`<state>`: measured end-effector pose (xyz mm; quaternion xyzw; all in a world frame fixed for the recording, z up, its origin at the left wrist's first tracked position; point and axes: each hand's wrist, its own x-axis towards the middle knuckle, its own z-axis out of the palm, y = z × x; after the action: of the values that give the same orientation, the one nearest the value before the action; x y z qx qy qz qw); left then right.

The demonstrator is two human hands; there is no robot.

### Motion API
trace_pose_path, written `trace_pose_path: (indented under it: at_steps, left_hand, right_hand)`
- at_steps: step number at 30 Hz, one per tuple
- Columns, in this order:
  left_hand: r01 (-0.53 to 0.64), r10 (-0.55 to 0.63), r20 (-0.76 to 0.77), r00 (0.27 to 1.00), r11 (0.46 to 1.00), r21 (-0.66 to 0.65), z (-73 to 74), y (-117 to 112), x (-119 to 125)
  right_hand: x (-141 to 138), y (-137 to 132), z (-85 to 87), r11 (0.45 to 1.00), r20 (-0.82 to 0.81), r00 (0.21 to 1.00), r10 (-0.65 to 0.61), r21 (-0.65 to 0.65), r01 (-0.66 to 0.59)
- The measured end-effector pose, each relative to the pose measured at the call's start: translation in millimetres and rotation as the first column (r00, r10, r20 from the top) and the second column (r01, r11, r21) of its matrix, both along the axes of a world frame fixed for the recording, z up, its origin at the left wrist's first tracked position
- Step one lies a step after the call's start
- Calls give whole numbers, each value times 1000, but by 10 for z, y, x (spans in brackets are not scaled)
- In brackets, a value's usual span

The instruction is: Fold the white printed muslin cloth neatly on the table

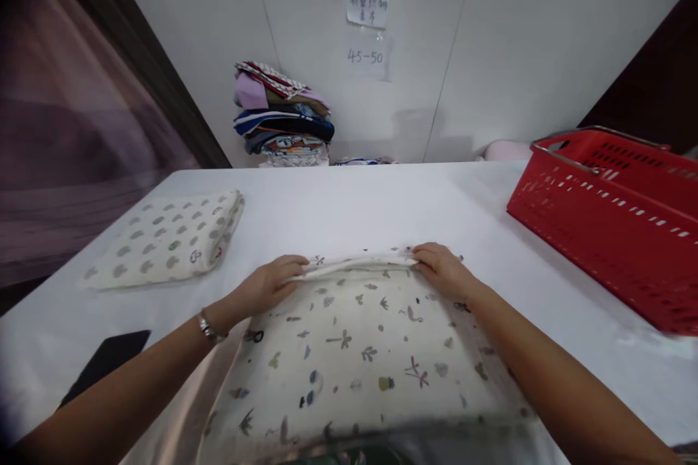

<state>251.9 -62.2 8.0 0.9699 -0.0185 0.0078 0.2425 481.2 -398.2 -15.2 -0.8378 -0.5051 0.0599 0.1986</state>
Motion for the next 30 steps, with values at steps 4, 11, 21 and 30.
trace_pose_path:
  at_steps: [4,11,21,30]
  left_hand:
    - [-91,60,-257,964,990,-110,159,57,48]
    - [-160,167,-465,869,986,56,30,246,637]
    - [-67,86,-518,851,996,57,27,213,566]
    - [-261,268,-429,863,962,75,55,258,430]
  right_hand:
    - [63,-53,73,996,-142,989,-33,-83,21]
    - [358,269,83,912,-137,948,-286,-344,225]
    - [428,279,-38,902,-32,952,-304,-332,277]
    - [378,-95,50,884,-30,925,-380,-308,353]
